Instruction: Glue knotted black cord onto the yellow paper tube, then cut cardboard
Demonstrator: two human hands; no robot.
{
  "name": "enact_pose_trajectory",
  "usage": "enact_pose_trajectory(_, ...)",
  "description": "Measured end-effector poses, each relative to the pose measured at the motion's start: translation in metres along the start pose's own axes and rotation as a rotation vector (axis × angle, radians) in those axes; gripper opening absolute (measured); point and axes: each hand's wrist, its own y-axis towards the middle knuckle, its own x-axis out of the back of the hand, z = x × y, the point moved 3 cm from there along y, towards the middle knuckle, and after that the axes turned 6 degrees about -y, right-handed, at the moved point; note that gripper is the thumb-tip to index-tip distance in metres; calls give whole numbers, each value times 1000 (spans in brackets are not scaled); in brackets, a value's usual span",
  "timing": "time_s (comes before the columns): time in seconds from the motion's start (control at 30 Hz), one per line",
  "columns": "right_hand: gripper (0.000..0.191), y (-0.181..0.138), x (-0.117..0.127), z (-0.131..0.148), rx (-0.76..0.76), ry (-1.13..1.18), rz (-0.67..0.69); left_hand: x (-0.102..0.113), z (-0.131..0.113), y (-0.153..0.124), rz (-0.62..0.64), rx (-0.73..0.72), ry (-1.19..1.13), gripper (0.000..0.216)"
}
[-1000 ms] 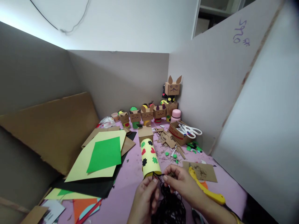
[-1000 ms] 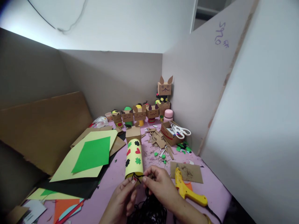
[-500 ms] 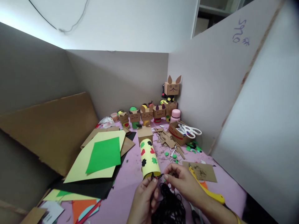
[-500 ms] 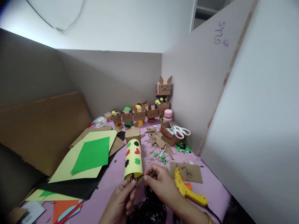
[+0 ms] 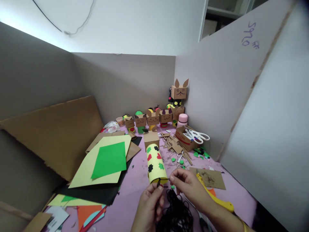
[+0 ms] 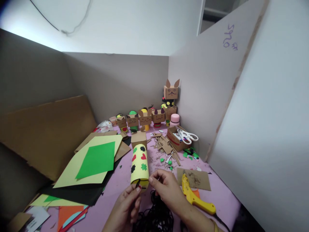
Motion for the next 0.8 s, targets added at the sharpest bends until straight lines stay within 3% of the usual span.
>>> enact_pose_trajectory(0.53,30,4,8,-11,9,102,-20,22,-2,-10,-28,-6,182,57)
enact_pose_trajectory(0.8,30,0,12,-14,4,99,-41,51,-16,-11,-233,-323,366,49)
